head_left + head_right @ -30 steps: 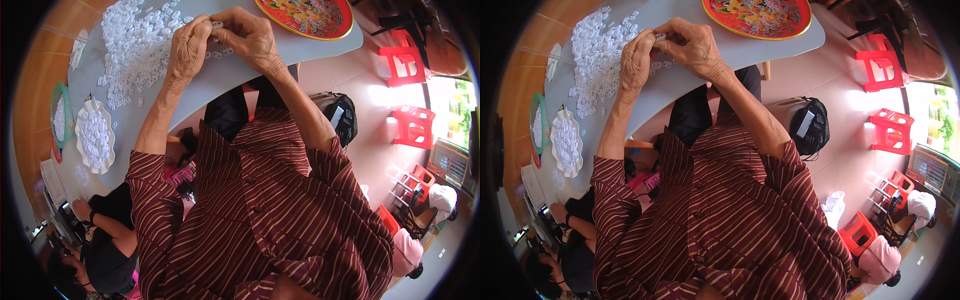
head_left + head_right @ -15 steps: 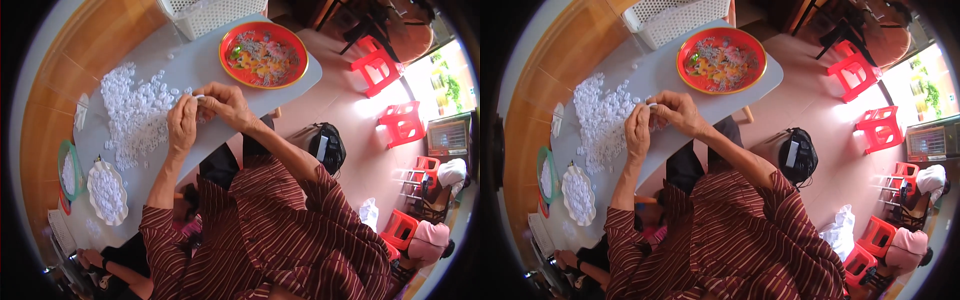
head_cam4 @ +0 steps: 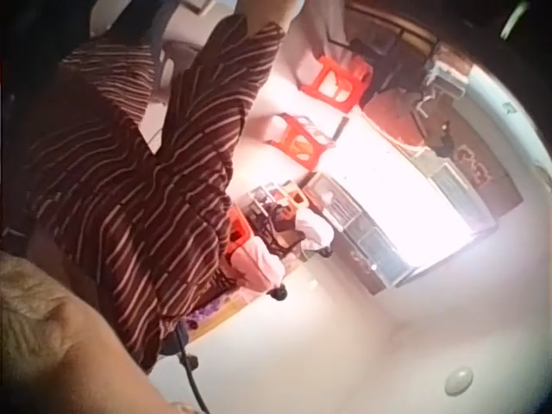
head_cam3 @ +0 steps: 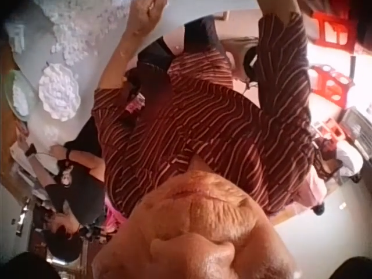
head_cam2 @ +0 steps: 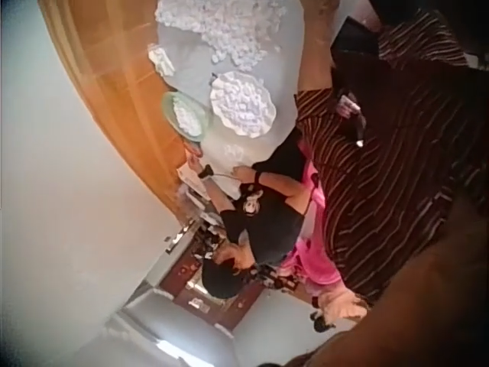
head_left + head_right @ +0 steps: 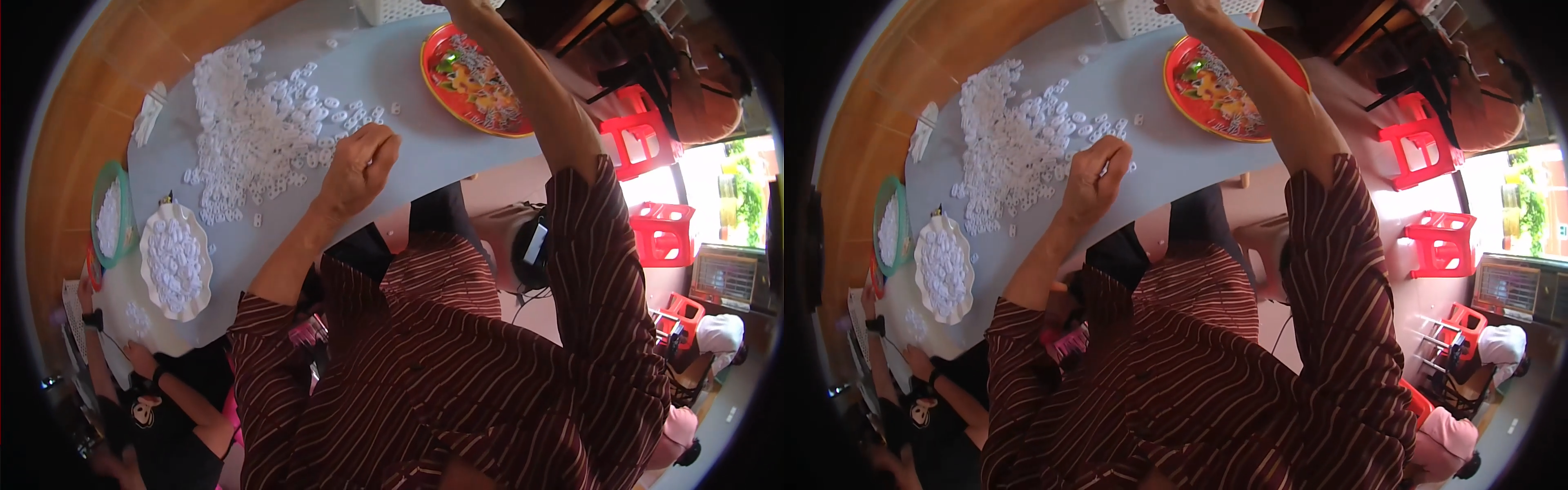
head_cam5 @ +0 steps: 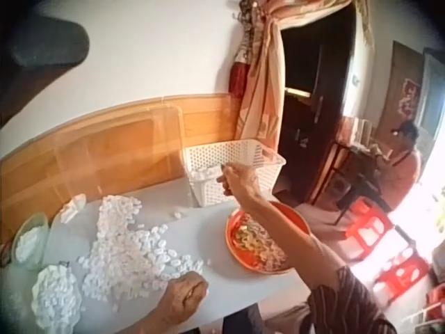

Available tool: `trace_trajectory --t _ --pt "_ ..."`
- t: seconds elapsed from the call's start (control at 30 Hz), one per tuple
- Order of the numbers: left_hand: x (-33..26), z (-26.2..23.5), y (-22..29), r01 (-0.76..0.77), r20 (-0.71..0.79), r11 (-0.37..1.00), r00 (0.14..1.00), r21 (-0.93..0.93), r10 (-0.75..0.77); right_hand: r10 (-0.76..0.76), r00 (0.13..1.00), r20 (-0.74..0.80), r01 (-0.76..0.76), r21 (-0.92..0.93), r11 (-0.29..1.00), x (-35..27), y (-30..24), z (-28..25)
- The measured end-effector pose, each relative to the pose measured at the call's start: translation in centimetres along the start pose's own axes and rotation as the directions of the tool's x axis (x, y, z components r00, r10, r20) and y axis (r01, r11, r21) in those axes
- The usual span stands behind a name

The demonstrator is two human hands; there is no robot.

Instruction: Assembling small white plastic components by hand on a white table.

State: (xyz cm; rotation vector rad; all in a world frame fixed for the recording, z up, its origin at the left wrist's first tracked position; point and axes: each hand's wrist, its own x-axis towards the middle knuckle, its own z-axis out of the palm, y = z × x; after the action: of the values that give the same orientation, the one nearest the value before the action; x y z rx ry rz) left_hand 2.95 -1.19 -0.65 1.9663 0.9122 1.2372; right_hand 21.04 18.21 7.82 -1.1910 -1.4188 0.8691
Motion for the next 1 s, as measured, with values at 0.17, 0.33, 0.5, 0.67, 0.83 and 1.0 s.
trace_trajectory --t 0.17,0.33,0.5,0.67,0.83,1.0 --pt "-0.5 0.0 0.0 0.099 0.025 0.995 0.995 0.004 -0.099 -0.125 0.857 0.500 0.255 -0.200 0.946 -5.4 3.3 4.6" --pt "-0.4 0.1 -0.4 0.053 0.031 0.999 0.998 -0.004 -0.052 -0.274 0.627 0.729 0.598 -0.225 0.769 -8.3 4.1 5.8" --pt "-0.4 0.2 0.1 0.065 0.059 0.998 0.996 0.024 -0.066 -0.180 0.651 0.737 0.591 -0.344 0.729 -9.2 3.9 6.3" --pt "-0.6 0.0 0.1 0.083 0.047 0.996 0.995 0.013 -0.083 -0.016 0.677 0.736 0.523 -0.465 0.714 -9.6 3.5 6.7" --pt "-0.3 -1.2 -0.1 0.276 -0.024 0.957 0.960 -0.083 -0.279 -0.138 0.894 0.427 0.230 -0.171 0.958 -11.2 3.4 5.8" --pt "0.3 -1.7 -1.2 0.151 -0.245 0.981 0.953 -0.123 -0.178 0.101 0.885 0.454 -0.289 0.366 0.885 -13.6 2.9 5.4"
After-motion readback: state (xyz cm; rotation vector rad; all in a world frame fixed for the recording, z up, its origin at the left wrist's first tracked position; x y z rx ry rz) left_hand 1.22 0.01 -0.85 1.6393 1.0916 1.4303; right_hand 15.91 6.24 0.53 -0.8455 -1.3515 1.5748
